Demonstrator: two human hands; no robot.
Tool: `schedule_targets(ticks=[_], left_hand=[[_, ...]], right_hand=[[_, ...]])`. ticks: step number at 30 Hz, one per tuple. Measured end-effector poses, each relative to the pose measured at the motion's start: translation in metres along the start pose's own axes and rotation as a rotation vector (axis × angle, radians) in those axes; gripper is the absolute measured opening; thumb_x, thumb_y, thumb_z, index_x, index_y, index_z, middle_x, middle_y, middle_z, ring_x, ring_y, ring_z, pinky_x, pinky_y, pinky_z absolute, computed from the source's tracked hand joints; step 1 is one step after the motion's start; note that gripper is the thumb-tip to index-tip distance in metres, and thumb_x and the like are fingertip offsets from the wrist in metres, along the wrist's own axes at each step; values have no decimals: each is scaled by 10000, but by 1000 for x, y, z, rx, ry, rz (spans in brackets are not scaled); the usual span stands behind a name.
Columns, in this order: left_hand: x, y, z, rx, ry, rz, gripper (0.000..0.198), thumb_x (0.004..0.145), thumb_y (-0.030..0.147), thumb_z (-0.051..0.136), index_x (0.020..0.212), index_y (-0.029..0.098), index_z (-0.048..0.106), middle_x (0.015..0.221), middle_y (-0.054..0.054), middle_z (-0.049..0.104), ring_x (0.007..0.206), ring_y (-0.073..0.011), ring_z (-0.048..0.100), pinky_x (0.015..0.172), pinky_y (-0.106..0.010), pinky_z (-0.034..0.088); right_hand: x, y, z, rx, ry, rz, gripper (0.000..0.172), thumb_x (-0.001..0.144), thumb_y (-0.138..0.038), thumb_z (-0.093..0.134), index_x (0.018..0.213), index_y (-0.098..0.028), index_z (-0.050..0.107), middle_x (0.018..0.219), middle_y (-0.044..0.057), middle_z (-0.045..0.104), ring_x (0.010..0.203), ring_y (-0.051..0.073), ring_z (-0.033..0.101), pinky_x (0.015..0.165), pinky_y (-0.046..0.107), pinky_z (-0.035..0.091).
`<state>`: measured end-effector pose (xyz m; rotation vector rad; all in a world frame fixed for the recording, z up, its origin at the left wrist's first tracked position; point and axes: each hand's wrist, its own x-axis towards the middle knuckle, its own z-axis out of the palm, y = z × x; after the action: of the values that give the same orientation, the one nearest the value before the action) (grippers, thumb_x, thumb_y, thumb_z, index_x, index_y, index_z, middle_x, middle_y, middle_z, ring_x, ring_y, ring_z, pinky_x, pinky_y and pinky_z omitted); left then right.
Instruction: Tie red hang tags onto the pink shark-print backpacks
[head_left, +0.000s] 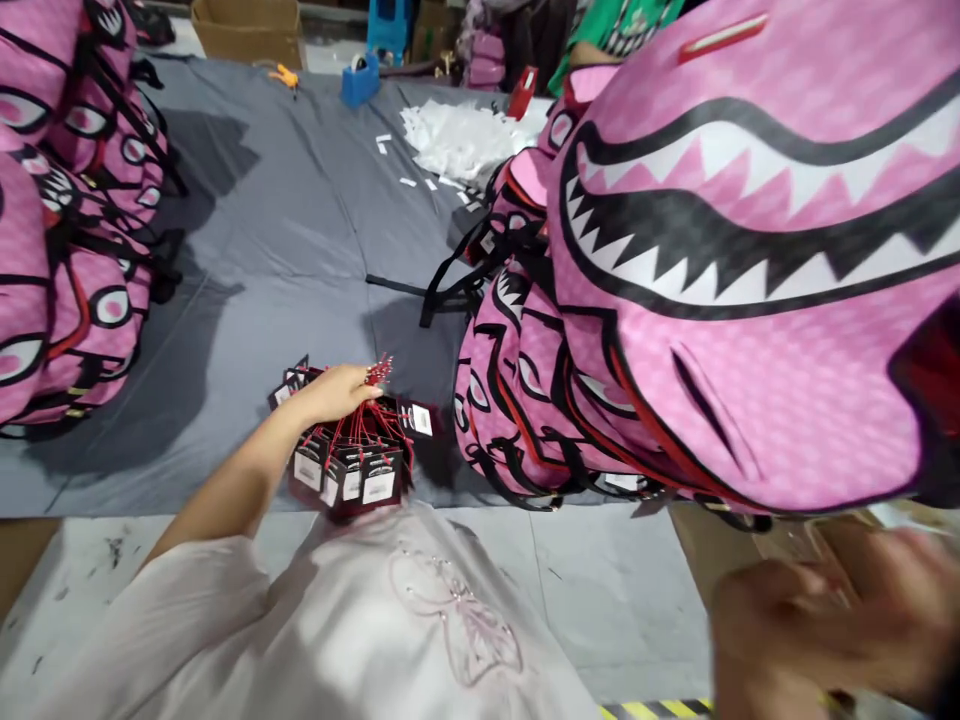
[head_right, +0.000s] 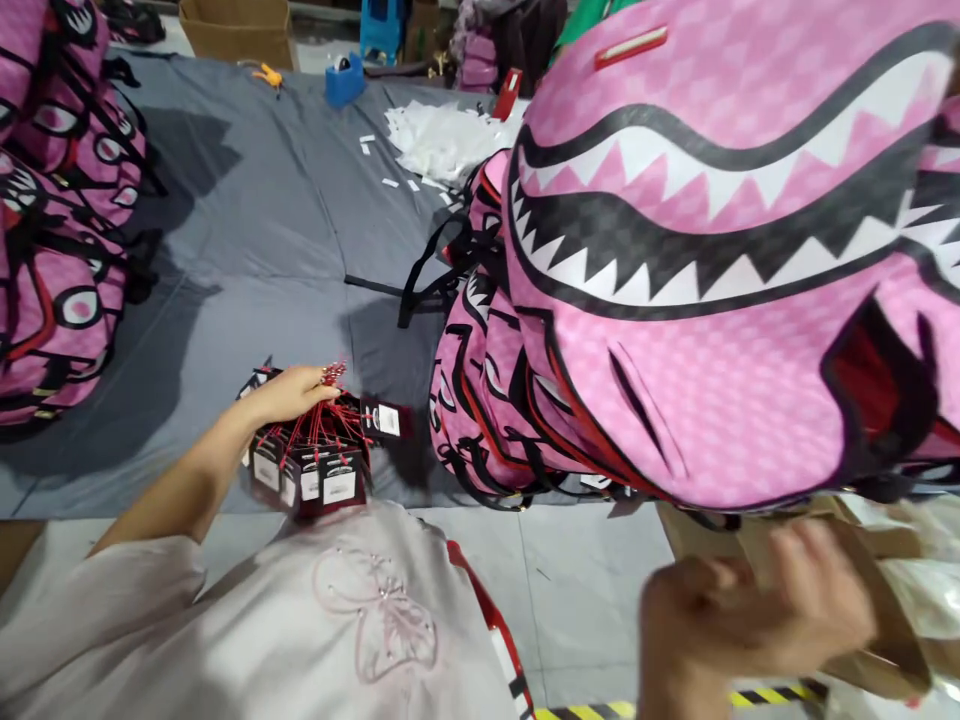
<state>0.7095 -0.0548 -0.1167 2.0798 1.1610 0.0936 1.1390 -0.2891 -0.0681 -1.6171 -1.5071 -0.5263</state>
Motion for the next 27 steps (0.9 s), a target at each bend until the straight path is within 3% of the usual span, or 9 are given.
schedule_targets(ticks=[2,3,5,8,12,15,21,24,27], left_hand=[[12,0,5,-6,-61,7,264,903,383,477,752,191,577,732,-18,656,704,-197,610,663,-286,420],[20,-3,11,-6,-47,16,238,906,363,481,776,190,579,770,-28,668,739,-206,620,691,-295,435],[33,-9,23,23,53,50,187,912,315,486,818,182,579,845,-60,677,821,-222,626,769,-318,453],[42,-18,33,133,243,117,158,912,260,489,804,173,563,849,-92,654,864,-232,609,847,-350,452],[33,-22,19,221,443,187,139,911,251,481,823,168,550,847,-102,633,874,-242,594,879,-380,447],[33,-31,7,229,526,145,166,922,291,473,849,164,553,877,-106,634,900,-245,586,884,-379,443],[49,-62,1,200,419,-181,221,935,319,454,895,152,594,870,-104,674,872,-237,628,788,-313,443],[36,-58,-30,262,445,-258,319,945,406,420,941,150,611,869,-105,685,871,-249,643,756,-306,434],[22,-53,-64,294,327,-229,363,936,466,424,894,164,622,841,-83,687,815,-234,645,723,-296,431]], right_hand=[[-27,-41,27,-100,-38,-94,591,810,-96,546,1372,-280,524,1371,101,544,1226,349,531,1017,532,404],[-38,-60,42,-85,-93,-71,572,819,-83,544,1363,-257,530,1378,126,533,1193,332,563,974,508,456],[-55,-91,72,1,-204,-67,551,833,-59,522,1354,-238,523,1340,142,565,1171,303,585,944,481,494],[-70,-117,104,137,-329,-35,507,846,-41,501,1314,-236,532,1305,137,590,1181,277,576,962,487,490],[-85,-125,118,274,-478,17,431,869,-33,464,1250,-212,559,1228,127,634,1123,239,607,932,452,517],[-95,-124,126,296,-547,58,356,889,-46,443,1175,-202,588,1148,109,669,1058,218,634,905,422,533],[-109,-138,149,332,-715,105,319,916,-80,398,1124,-203,606,1081,82,696,1003,204,656,871,383,551],[-112,-143,152,366,-780,110,328,916,-87,381,1110,-207,617,1063,79,701,985,200,664,856,370,557],[-115,-139,152,328,-770,174,306,918,-117,387,1090,-194,628,1004,83,712,913,201,683,806,361,569]])
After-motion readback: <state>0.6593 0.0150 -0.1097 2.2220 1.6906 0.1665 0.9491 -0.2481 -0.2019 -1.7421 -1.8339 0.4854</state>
